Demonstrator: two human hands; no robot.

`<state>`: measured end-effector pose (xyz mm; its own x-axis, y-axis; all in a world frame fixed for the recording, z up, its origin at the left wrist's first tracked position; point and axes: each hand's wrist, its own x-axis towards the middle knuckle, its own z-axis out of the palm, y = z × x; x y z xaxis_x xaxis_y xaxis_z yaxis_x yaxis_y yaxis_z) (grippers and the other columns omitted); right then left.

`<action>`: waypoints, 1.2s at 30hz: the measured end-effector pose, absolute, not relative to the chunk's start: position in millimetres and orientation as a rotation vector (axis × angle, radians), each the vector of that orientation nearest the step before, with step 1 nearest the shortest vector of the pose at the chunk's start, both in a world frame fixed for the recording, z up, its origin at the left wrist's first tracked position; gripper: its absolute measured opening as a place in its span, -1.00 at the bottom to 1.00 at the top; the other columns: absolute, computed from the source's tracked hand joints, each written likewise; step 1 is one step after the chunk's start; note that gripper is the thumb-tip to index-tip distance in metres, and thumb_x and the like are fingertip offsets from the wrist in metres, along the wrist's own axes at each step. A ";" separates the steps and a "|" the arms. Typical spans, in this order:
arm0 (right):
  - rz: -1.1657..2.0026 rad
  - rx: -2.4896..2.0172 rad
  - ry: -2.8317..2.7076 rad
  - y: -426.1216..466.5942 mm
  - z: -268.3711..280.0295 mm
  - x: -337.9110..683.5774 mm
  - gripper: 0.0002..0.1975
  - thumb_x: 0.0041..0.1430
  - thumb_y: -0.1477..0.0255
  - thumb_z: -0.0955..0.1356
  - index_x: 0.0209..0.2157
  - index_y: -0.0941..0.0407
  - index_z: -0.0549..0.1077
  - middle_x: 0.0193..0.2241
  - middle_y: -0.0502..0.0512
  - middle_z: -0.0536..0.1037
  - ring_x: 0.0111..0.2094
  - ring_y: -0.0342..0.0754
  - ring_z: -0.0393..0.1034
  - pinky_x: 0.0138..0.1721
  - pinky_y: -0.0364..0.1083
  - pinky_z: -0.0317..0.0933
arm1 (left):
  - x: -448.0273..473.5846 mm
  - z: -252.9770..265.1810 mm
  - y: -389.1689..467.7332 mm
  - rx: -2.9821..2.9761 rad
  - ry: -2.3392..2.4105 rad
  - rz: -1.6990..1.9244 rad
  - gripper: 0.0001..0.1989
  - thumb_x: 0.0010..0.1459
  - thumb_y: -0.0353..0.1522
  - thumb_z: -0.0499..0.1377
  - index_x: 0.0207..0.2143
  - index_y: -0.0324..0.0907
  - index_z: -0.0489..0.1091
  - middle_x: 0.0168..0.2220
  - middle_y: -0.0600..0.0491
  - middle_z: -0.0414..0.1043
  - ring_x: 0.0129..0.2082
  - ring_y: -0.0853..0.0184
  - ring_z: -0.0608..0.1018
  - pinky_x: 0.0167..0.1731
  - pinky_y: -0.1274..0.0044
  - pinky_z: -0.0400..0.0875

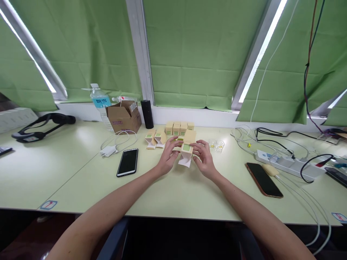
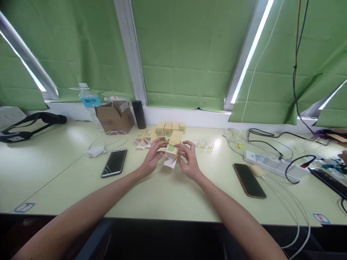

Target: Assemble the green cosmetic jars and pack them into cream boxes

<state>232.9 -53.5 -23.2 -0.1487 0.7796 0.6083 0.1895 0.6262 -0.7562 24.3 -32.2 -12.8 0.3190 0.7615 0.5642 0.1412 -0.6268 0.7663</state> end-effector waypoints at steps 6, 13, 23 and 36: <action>0.822 -0.739 -1.591 -48.9 -24.0 234.2 -0.55 0.19 0.14 0.44 0.06 -0.05 0.40 0.13 0.18 0.15 -0.07 0.06 0.51 -0.04 0.12 0.52 | 27.1 -18.8 -34.0 1.976 0.758 1.260 -0.57 0.28 -0.28 0.22 0.19 0.03 0.34 0.37 -0.11 0.02 0.12 0.18 0.50 0.08 0.29 0.54; 0.917 -0.631 -1.541 -45.9 -28.7 231.8 -0.52 0.14 0.13 0.52 0.06 -0.06 0.46 0.11 0.14 0.15 -0.13 0.00 0.49 -0.09 0.08 0.51 | 34.0 -26.7 -32.4 1.942 0.769 1.404 -0.64 0.27 -0.31 0.25 0.11 0.01 0.38 0.24 -0.07 0.11 -0.04 0.30 0.53 -0.06 0.36 0.60; 0.902 -0.672 -1.476 -49.1 -30.2 225.4 -0.61 0.18 0.19 0.53 0.02 -0.08 0.51 0.07 0.10 0.19 -0.22 -0.11 0.48 -0.17 0.01 0.52 | 41.0 -31.9 -35.0 1.913 0.810 1.483 -0.70 0.29 -0.34 0.23 0.06 -0.01 0.41 0.11 -0.05 0.16 -0.12 0.34 0.53 -0.19 0.44 0.58; 0.827 -0.725 -1.477 -46.1 -29.6 227.9 -0.60 0.24 0.13 0.47 0.06 -0.08 0.48 0.12 0.16 0.25 -0.16 -0.03 0.49 -0.15 0.03 0.53 | 34.0 -34.8 -31.5 1.939 0.582 1.317 -0.42 0.34 -0.01 0.16 0.34 0.11 0.24 0.26 -0.12 0.02 0.11 0.15 0.43 0.11 0.24 0.48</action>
